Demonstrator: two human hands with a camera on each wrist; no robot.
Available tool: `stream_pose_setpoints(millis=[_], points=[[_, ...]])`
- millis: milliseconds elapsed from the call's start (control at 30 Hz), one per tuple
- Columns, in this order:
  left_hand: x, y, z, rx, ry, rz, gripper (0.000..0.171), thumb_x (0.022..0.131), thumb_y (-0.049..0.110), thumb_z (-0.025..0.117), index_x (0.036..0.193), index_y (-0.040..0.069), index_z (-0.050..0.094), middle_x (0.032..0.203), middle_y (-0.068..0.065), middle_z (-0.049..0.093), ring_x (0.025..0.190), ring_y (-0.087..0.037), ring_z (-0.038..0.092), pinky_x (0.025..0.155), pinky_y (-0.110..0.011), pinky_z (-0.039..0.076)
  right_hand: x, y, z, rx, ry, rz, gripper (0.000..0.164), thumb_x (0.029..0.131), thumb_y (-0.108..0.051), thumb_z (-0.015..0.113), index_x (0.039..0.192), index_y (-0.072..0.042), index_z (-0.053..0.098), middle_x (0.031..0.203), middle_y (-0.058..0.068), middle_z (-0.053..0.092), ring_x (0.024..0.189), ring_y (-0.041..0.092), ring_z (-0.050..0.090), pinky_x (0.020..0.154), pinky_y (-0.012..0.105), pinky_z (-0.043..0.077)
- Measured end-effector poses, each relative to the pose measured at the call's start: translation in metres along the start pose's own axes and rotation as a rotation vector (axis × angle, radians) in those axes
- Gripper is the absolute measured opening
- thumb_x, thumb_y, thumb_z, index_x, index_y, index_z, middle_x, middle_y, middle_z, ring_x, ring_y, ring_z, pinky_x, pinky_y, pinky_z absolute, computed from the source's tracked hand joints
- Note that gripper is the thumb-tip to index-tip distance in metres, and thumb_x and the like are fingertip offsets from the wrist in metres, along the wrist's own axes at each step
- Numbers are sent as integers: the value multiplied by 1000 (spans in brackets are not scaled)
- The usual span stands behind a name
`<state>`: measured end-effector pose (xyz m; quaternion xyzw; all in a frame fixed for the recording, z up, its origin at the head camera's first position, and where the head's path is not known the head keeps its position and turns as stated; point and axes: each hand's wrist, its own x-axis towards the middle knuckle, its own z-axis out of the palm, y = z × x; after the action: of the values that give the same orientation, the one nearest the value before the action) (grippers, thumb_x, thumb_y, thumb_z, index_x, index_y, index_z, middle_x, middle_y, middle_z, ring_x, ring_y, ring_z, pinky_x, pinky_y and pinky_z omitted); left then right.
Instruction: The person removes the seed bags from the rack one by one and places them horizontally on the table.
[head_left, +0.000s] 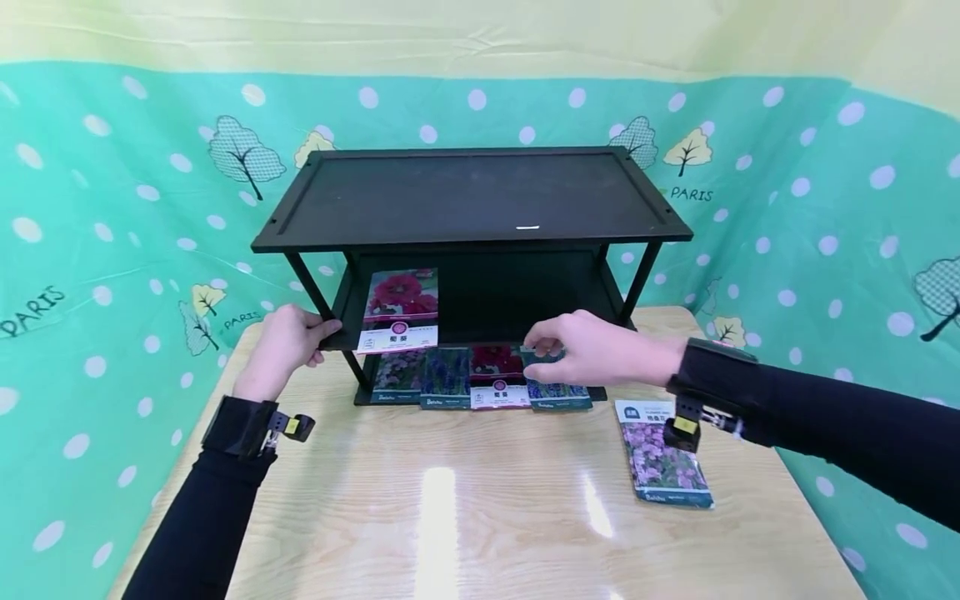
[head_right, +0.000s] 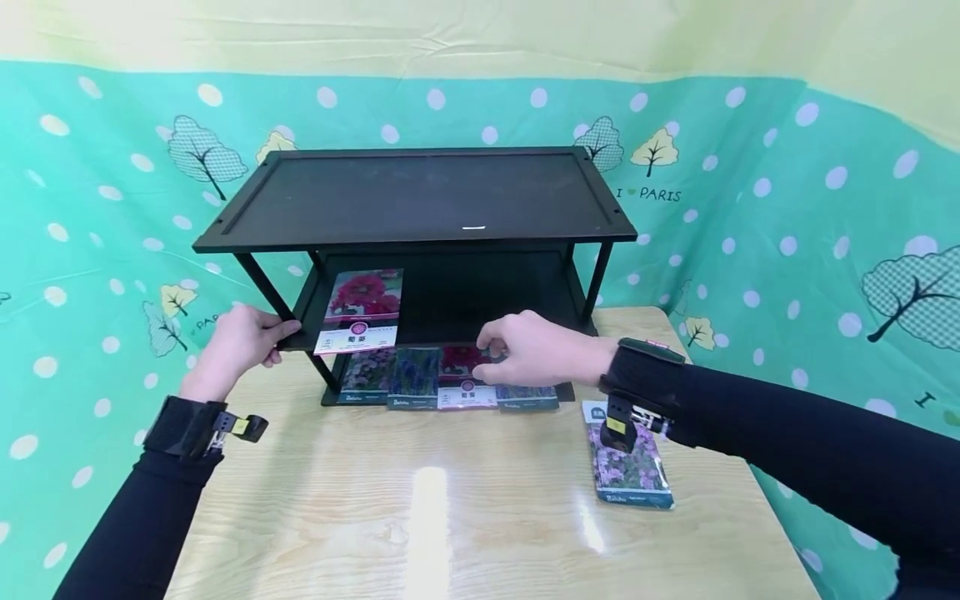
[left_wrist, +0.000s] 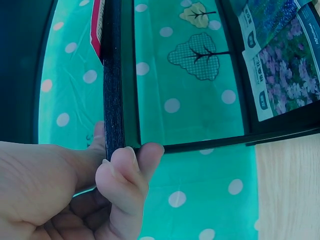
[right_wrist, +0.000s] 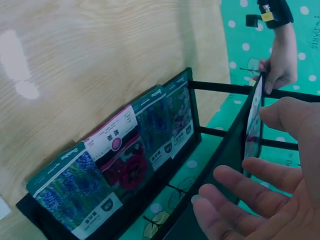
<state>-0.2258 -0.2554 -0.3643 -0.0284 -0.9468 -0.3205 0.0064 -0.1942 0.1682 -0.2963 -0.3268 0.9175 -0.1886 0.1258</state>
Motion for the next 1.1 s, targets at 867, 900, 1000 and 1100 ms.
stream_pose_setpoints(millis=[867, 900, 1000, 1100], points=[[2, -1, 0, -19, -11, -40, 37, 107, 24, 61, 86, -1, 78, 57, -3, 62, 51, -18, 63, 51, -30, 44, 104, -33, 20, 100, -67, 27, 34, 100, -35, 68, 114, -4, 73, 64, -5, 49, 54, 13, 44, 61, 28, 40], [2, -1, 0, -19, -9, -40, 36, 107, 24, 61, 86, -1, 78, 57, -3, 62, 51, -18, 63, 51, -30, 45, 106, -35, 20, 112, -70, 32, 33, 100, -35, 68, 112, -4, 73, 63, -4, 46, 54, 13, 42, 60, 28, 38], [1, -1, -1, -19, -4, -36, 36, 107, 23, 61, 87, -1, 79, 57, -3, 63, 51, -18, 63, 51, -30, 45, 110, -39, 23, 162, -83, 60, 28, 100, -32, 68, 105, -6, 73, 62, -3, 45, 54, 13, 46, 59, 27, 40], [0, -2, 0, -20, -8, -35, 36, 107, 23, 61, 88, -1, 79, 57, -3, 63, 51, -17, 63, 50, -30, 43, 113, -43, 26, 204, -91, 99, 23, 100, -29, 68, 102, -6, 72, 64, -2, 52, 59, 14, 58, 61, 25, 47]])
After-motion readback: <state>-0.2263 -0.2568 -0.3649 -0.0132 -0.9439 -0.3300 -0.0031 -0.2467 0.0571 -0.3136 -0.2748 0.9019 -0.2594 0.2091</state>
